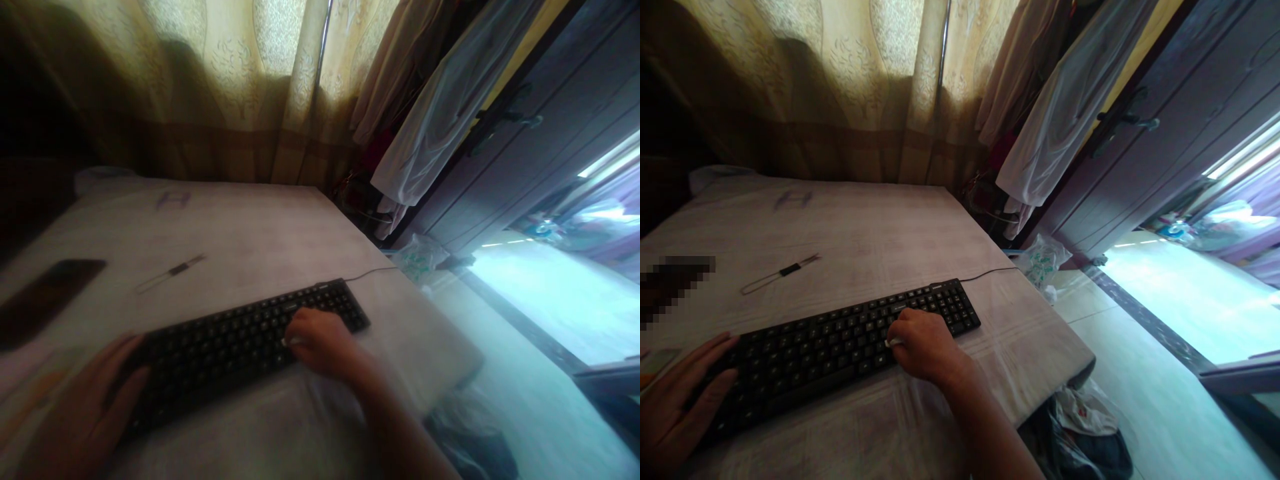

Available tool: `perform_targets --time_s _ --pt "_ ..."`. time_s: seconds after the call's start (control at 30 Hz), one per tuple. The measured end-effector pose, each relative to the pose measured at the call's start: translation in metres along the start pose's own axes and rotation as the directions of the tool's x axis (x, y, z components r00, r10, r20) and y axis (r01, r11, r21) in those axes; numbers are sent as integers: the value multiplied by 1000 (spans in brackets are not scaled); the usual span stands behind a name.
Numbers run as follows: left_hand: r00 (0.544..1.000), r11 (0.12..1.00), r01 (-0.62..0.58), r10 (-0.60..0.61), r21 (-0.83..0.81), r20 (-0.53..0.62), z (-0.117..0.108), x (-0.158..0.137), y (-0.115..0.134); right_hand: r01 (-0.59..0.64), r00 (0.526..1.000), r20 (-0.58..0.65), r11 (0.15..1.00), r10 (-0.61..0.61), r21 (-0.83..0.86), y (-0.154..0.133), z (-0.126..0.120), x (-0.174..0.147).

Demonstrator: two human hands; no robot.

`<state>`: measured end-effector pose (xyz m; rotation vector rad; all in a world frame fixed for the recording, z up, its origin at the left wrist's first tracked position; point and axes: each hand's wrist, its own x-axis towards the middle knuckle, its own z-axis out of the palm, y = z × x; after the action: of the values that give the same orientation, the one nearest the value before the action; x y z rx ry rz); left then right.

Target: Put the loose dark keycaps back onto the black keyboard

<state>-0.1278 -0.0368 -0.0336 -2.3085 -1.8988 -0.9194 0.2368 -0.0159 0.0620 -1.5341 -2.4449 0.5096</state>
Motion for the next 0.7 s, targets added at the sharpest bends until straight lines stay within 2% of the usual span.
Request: perform_targets --time_s 0.27,0.4,0.7 --pt "1000 1000 25 -25 -6 3 -4 -1 3 -102 994 36 993 104 -52 14 -10 -5" --pt "999 999 37 -37 2 13 -2 -1 2 -154 988 10 986 155 -64 25 -14 -8" --pt "997 997 74 -73 -8 24 -2 -1 4 -99 993 -62 995 100 10 21 -13 -3"
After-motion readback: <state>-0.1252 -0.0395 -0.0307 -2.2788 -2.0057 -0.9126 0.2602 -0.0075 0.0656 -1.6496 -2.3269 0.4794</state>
